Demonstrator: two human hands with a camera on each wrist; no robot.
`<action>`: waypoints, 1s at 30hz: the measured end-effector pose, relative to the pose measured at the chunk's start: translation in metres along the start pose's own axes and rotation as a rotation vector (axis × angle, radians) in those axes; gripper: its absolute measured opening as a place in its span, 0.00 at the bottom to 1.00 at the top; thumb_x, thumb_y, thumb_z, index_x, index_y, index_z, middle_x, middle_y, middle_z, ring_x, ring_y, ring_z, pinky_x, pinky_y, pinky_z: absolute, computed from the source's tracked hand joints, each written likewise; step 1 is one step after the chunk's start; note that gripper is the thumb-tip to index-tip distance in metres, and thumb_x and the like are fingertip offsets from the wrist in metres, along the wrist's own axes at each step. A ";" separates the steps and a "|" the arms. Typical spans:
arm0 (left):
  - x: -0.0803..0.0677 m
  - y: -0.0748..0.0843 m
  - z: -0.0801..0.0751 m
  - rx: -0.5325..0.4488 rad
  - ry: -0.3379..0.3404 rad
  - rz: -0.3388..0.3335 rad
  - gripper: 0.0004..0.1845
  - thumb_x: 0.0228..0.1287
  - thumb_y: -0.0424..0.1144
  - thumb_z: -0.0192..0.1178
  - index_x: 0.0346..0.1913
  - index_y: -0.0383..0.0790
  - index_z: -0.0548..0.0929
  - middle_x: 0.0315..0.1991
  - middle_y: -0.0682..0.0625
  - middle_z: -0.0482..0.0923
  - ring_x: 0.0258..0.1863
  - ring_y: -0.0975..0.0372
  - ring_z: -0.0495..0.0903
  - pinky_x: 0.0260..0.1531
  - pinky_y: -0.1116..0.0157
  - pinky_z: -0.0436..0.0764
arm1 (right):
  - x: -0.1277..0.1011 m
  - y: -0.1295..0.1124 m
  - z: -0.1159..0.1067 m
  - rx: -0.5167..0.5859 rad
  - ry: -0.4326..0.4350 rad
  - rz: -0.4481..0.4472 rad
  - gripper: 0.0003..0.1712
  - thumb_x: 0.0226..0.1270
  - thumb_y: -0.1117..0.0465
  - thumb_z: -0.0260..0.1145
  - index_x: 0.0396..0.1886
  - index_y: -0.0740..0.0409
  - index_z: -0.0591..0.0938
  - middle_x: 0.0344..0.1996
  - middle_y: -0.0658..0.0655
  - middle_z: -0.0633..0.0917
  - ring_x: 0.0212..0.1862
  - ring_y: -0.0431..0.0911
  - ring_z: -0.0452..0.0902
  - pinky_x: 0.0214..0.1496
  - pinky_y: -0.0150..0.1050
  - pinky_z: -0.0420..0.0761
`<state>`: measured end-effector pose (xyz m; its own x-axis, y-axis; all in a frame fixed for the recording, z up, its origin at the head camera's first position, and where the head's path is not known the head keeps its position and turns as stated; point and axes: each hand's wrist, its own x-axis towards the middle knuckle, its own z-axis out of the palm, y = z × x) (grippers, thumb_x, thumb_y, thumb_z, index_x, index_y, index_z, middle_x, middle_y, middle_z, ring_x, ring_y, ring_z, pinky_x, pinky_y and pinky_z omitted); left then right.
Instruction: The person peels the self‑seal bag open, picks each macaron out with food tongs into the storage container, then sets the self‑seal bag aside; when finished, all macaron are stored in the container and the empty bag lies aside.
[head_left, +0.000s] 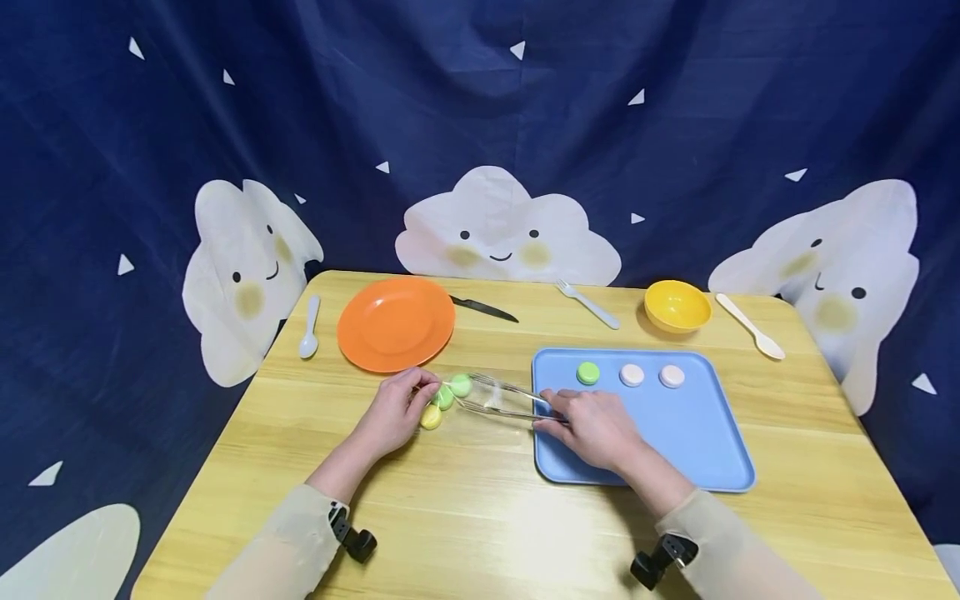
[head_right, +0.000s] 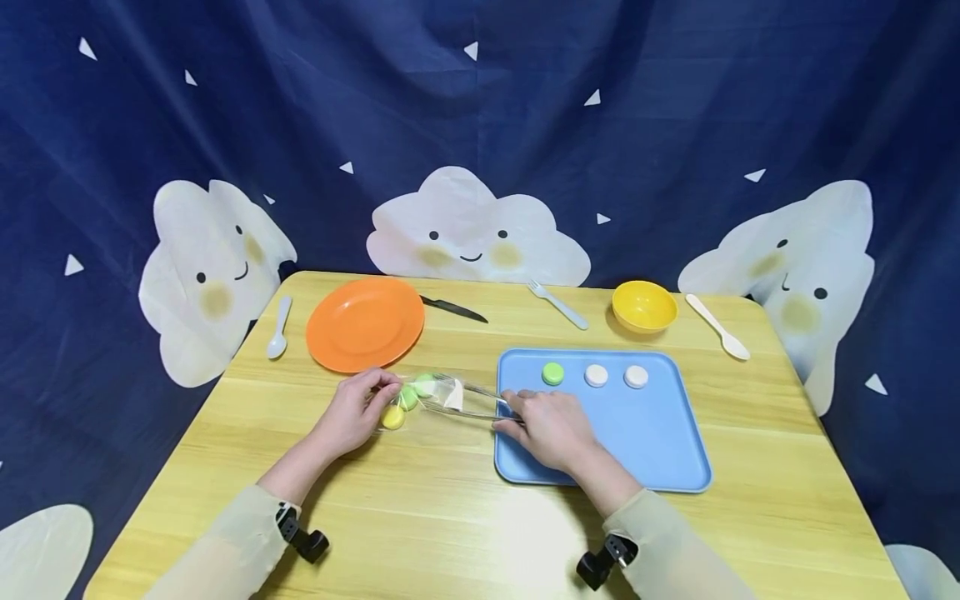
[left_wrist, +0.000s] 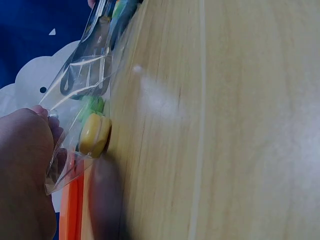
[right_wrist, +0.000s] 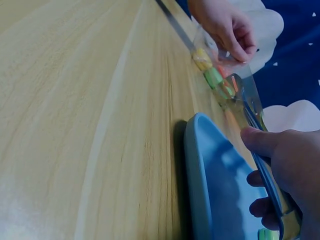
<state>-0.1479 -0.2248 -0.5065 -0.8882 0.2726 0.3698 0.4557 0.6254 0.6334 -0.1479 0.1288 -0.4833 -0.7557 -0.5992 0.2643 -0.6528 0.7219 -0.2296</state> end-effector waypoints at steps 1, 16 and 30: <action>0.001 0.000 0.000 0.000 -0.002 -0.001 0.04 0.79 0.36 0.63 0.47 0.41 0.86 0.42 0.54 0.85 0.43 0.62 0.83 0.46 0.57 0.83 | 0.001 0.000 0.001 -0.002 0.001 0.005 0.28 0.72 0.39 0.72 0.60 0.53 0.89 0.45 0.52 0.91 0.37 0.49 0.88 0.28 0.48 0.82; 0.005 -0.002 0.001 -0.019 -0.056 -0.046 0.03 0.79 0.35 0.61 0.47 0.41 0.85 0.41 0.53 0.84 0.41 0.62 0.80 0.44 0.58 0.82 | 0.029 0.003 0.000 0.036 -0.125 0.047 0.25 0.73 0.41 0.71 0.57 0.53 0.90 0.44 0.56 0.91 0.37 0.51 0.87 0.26 0.46 0.77; 0.003 -0.001 0.002 0.015 0.008 -0.025 0.03 0.79 0.35 0.63 0.46 0.41 0.86 0.39 0.54 0.84 0.39 0.62 0.81 0.42 0.57 0.83 | 0.013 0.010 -0.011 0.068 -0.116 0.021 0.25 0.74 0.43 0.71 0.60 0.53 0.89 0.46 0.52 0.91 0.36 0.49 0.86 0.32 0.46 0.80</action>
<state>-0.1514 -0.2234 -0.5076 -0.8988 0.2512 0.3592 0.4324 0.6427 0.6325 -0.1637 0.1324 -0.4717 -0.7679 -0.6230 0.1493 -0.6357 0.7120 -0.2983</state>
